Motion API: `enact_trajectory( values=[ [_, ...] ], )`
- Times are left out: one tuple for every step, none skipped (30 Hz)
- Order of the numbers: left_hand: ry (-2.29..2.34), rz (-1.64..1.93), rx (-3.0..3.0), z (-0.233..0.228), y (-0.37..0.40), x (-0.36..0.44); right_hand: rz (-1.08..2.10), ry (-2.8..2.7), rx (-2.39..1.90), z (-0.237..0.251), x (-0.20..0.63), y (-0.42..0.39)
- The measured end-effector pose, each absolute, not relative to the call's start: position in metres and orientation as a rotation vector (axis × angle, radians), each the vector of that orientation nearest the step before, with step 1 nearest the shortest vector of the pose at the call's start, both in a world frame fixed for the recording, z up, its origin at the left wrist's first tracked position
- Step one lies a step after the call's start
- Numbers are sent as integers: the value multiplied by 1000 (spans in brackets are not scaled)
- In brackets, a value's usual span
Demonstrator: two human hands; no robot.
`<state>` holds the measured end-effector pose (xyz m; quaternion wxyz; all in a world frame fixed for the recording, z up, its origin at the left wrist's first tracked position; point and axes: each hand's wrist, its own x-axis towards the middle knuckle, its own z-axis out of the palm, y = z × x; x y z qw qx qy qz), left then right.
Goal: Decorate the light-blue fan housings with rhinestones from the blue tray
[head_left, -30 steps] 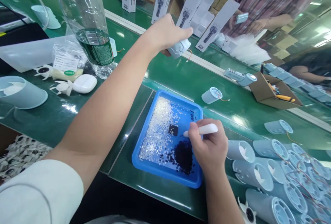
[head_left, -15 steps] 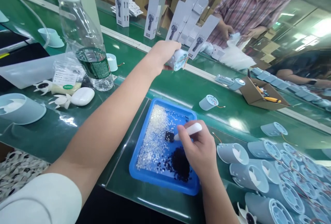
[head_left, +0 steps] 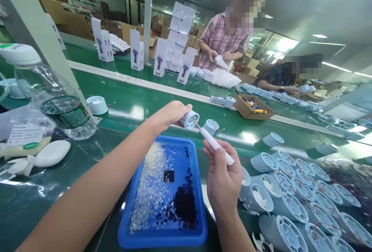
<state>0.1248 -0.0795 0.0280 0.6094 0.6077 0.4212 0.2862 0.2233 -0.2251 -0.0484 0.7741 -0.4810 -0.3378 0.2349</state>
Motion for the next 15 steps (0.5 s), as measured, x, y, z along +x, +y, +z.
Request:
enact_trajectory(
  values=[
    [977, 651, 1409, 28, -81, 126, 530, -728, -1049, -49, 224, -225],
    [980, 646, 1418, 28, -82, 127, 543, -724, -1055, -49, 224, -225],
    [981, 644, 1428, 28, -82, 128, 548, -720, -1060, -49, 225, -224],
    [979, 646, 1443, 28, -83, 128, 549, -715, -1062, -50, 225, -224],
    [973, 653, 1462, 28, -84, 129, 548, -709, -1064, -50, 225, -224],
    [966, 664, 1479, 29, -85, 130, 546, -703, -1064, -50, 225, -224],
    [959, 677, 1492, 29, -85, 130, 544, -698, -1064, -49, 225, -224],
    [954, 687, 1502, 29, -86, 131, 542, -695, -1063, -49, 225, -225],
    [950, 695, 1509, 30, -87, 131, 540, -692, -1063, -49, 225, -225],
    [948, 700, 1515, 30, -87, 131, 536, -689, -1064, -49, 225, -225],
    [948, 702, 1522, 30, -88, 132, 533, -689, -1065, -49, 224, -225],
    [949, 705, 1530, 31, -89, 132, 531, -690, -1069, -48, 224, -224],
    [951, 707, 1541, 31, -89, 132, 528, -691, -1076, -48, 225, -224],
    [953, 710, 1553, 32, -90, 132, 525, -693, -1086, -48, 225, -224],
    [956, 715, 1566, 33, -91, 131, 524, -696, -1098, -48, 225, -224]
  ],
)
